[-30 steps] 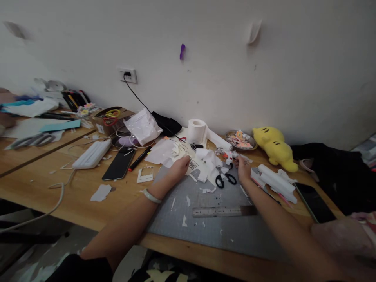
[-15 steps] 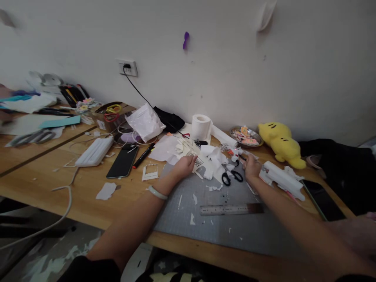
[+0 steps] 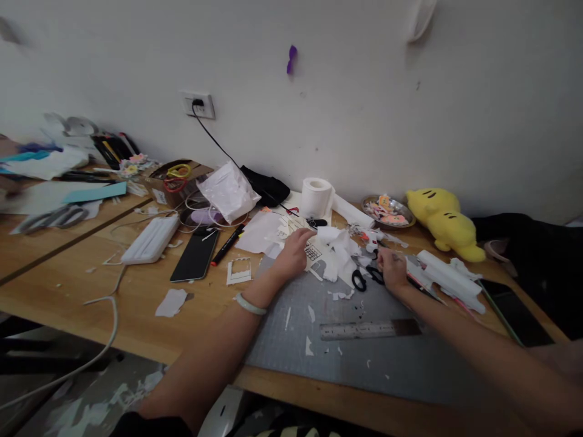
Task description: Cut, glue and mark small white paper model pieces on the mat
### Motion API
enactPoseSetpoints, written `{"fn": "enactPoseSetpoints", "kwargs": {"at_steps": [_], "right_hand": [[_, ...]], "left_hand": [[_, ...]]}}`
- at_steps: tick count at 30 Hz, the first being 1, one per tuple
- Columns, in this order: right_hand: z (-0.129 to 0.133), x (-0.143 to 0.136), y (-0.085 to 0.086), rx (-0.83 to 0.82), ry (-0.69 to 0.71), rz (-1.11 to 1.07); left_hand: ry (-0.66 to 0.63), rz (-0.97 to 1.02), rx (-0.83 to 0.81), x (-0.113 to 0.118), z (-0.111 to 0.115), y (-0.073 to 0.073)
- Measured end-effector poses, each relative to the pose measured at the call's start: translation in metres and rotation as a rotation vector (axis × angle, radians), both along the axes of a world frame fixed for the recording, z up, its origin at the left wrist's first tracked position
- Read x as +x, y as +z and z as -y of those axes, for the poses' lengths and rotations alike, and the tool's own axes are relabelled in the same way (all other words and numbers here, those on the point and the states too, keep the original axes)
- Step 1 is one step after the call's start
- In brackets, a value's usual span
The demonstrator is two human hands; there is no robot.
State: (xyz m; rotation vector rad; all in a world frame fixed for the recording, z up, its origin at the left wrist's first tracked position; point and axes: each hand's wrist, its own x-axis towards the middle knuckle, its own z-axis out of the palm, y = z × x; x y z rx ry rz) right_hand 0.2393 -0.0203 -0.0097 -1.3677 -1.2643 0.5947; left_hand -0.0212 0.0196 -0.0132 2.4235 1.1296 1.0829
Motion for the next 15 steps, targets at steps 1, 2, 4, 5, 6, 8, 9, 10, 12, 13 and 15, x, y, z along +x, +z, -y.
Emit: {"fn": "enactPoseSetpoints", "kwargs": {"at_steps": [1, 2, 4, 5, 6, 8, 9, 10, 12, 13, 15], "right_hand": [[0.009, -0.003, 0.004, -0.018, 0.101, 0.062], [0.019, -0.006, 0.009, -0.037, 0.201, 0.123], [0.037, -0.011, 0.018, -0.082, 0.390, 0.235], [0.043, -0.013, 0.022, -0.095, 0.455, 0.280], [0.048, -0.016, 0.025, -0.103, 0.542, 0.367], [0.051, -0.022, 0.029, -0.057, 0.676, 0.687], [0.050, -0.024, 0.029, -0.032, 0.699, 0.805], [0.048, -0.027, 0.029, -0.012, 0.709, 0.884], [0.045, -0.033, 0.026, 0.001, 0.718, 0.911], [0.043, -0.036, 0.025, 0.000, 0.721, 0.899], [0.043, -0.041, 0.022, -0.007, 0.702, 0.854]], "left_hand": [[-0.006, -0.015, 0.020, 0.001, 0.002, 0.003], [-0.018, -0.035, 0.034, 0.002, 0.005, 0.006], [-0.060, -0.086, 0.049, 0.004, 0.010, 0.011], [-0.093, -0.115, 0.052, 0.006, 0.013, 0.012], [-0.127, -0.141, 0.053, 0.007, 0.015, 0.014], [-0.187, -0.180, 0.052, 0.011, 0.019, 0.015], [-0.210, -0.192, 0.051, 0.012, 0.021, 0.015], [-0.228, -0.199, 0.049, 0.013, 0.021, 0.016], [-0.248, -0.200, 0.041, 0.013, 0.022, 0.016], [-0.250, -0.197, 0.037, 0.013, 0.022, 0.016], [-0.248, -0.185, 0.026, 0.013, 0.022, 0.016]]}}
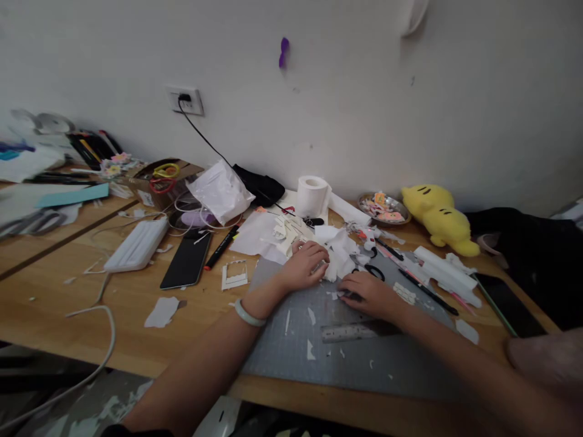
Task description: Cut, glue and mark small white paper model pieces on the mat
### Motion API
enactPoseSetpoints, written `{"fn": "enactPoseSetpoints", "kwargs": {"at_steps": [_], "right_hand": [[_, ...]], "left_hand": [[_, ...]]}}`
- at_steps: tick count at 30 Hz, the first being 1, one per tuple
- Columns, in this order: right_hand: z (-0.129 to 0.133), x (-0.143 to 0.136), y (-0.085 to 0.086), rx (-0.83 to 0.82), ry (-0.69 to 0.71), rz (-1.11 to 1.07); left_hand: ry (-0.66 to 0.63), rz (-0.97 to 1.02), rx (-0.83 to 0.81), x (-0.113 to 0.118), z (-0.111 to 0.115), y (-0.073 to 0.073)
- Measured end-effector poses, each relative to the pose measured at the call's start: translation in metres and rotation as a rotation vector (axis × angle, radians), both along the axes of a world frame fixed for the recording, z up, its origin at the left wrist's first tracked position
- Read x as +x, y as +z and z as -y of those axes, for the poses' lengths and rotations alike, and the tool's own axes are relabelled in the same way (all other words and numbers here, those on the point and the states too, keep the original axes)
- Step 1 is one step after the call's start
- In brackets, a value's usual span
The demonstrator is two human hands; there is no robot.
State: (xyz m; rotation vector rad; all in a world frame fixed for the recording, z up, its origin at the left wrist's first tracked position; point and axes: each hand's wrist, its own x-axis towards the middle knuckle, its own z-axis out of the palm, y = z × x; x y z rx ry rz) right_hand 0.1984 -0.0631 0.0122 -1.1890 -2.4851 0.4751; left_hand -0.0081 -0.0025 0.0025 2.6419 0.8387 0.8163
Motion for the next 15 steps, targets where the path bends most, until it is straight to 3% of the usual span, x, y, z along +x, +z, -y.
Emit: {"fn": "enactPoseSetpoints", "kwargs": {"at_steps": [9, 15], "right_hand": [[0.014, -0.025, -0.023, -0.004, -0.467, -0.400], [0.024, -0.031, -0.022, -0.041, -0.538, -0.577]], "left_hand": [[-0.151, 0.032, -0.068, 0.008, 0.011, 0.001], [-0.216, 0.083, -0.142, 0.015, 0.021, -0.002]]}}
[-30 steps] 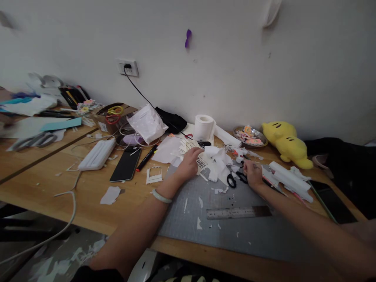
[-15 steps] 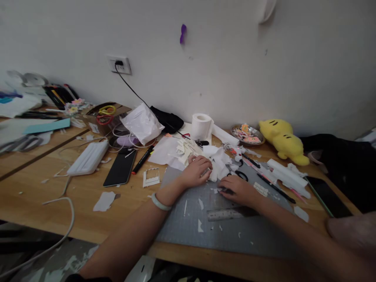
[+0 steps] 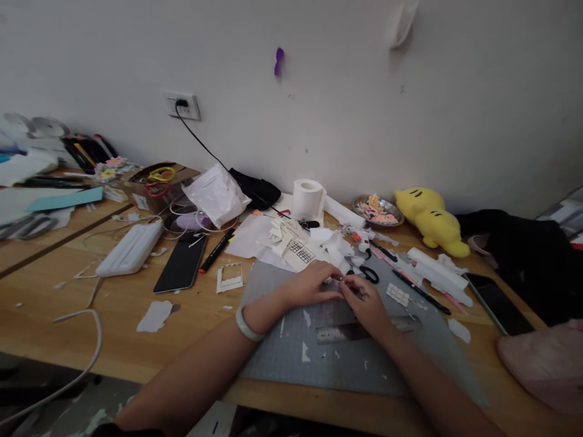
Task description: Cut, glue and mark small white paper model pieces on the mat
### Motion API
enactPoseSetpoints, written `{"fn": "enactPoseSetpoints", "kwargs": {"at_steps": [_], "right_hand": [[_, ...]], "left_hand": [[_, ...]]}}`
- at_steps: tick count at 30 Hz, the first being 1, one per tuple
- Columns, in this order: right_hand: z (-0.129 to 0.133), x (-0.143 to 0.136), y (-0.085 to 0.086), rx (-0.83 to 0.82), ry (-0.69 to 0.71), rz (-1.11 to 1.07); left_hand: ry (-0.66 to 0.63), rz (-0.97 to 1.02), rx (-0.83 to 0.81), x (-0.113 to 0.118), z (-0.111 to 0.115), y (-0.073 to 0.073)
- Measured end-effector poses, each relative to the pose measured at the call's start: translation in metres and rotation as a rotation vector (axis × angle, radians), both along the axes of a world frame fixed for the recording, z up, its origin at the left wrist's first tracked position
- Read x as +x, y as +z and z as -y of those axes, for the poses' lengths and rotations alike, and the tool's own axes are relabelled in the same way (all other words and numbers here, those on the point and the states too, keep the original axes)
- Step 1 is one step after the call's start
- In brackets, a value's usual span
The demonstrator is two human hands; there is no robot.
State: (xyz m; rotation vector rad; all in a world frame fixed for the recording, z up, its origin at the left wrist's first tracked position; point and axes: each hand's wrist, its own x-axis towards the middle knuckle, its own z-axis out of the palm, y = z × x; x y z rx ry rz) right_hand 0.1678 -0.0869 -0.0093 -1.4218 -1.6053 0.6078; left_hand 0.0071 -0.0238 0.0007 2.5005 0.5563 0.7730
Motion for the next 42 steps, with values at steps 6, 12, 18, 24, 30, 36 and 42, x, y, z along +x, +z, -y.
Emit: {"fn": "enactPoseSetpoints", "kwargs": {"at_steps": [6, 12, 18, 24, 30, 36, 42], "right_hand": [[0.002, 0.002, 0.002, -0.002, 0.007, -0.045], [-0.001, 0.004, -0.004, 0.010, 0.002, -0.055], [-0.001, 0.006, 0.003, 0.054, 0.104, -0.039], [0.000, 0.006, 0.005, 0.064, 0.086, -0.105], [-0.002, 0.001, -0.005, -0.061, -0.003, -0.281], [-0.001, -0.002, 0.001, -0.143, 0.001, -0.415], [0.002, -0.004, 0.010, -0.192, 0.007, -0.481]], "left_hand": [[0.048, 0.075, -0.083, 0.002, 0.000, 0.001], [0.212, 0.220, -0.279, 0.009, -0.004, -0.004], [0.322, 0.358, -0.447, 0.011, -0.006, -0.008], [0.291, 0.412, -0.530, 0.014, 0.000, -0.007], [0.216, 0.403, -0.564, 0.019, 0.009, -0.007], [0.194, 0.403, -0.573, 0.019, 0.010, -0.008], [0.170, 0.385, -0.569, 0.020, 0.016, -0.003]]}}
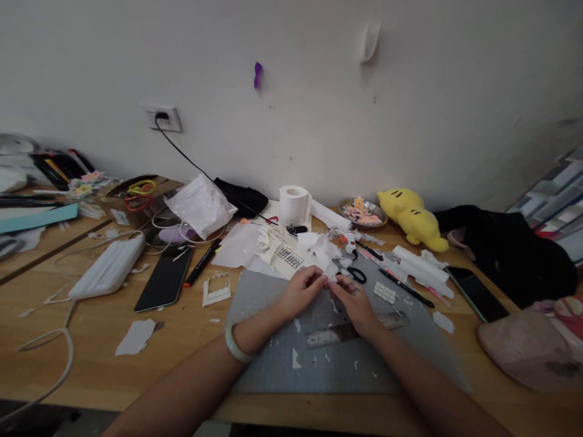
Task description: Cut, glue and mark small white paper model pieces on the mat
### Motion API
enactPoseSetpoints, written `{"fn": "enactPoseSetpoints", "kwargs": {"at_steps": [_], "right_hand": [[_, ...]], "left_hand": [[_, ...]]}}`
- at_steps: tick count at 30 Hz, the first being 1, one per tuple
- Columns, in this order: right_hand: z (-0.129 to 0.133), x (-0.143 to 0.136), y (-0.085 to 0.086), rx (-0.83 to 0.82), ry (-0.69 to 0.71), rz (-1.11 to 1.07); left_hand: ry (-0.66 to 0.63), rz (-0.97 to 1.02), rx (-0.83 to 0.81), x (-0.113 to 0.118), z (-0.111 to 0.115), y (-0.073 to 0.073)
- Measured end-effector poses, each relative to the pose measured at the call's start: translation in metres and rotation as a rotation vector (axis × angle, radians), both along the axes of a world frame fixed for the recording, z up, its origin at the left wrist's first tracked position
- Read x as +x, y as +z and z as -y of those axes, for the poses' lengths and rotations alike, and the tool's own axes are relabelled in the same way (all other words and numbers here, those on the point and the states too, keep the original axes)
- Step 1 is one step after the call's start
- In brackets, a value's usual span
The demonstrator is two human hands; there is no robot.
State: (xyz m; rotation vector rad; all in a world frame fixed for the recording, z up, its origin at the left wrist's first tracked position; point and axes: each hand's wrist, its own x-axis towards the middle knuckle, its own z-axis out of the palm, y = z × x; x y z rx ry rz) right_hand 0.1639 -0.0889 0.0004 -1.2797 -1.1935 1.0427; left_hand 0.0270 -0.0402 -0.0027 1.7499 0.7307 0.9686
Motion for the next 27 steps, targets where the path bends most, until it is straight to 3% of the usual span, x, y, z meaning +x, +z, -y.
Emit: {"fn": "enactPoseSetpoints", "kwargs": {"at_steps": [13, 19, 27], "right_hand": [[0.003, 0.001, 0.001, -0.024, 0.131, -0.209], [-0.002, 0.010, 0.006, -0.011, 0.050, -0.280], [-0.003, 0.008, 0.000, -0.045, -0.057, -0.068]], "left_hand": [[-0.169, 0.086, -0.110, 0.003, 0.007, 0.005], [-0.099, 0.227, -0.195, 0.003, 0.000, -0.003], [-0.025, 0.211, -0.189, 0.002, 0.000, 0.002]]}}
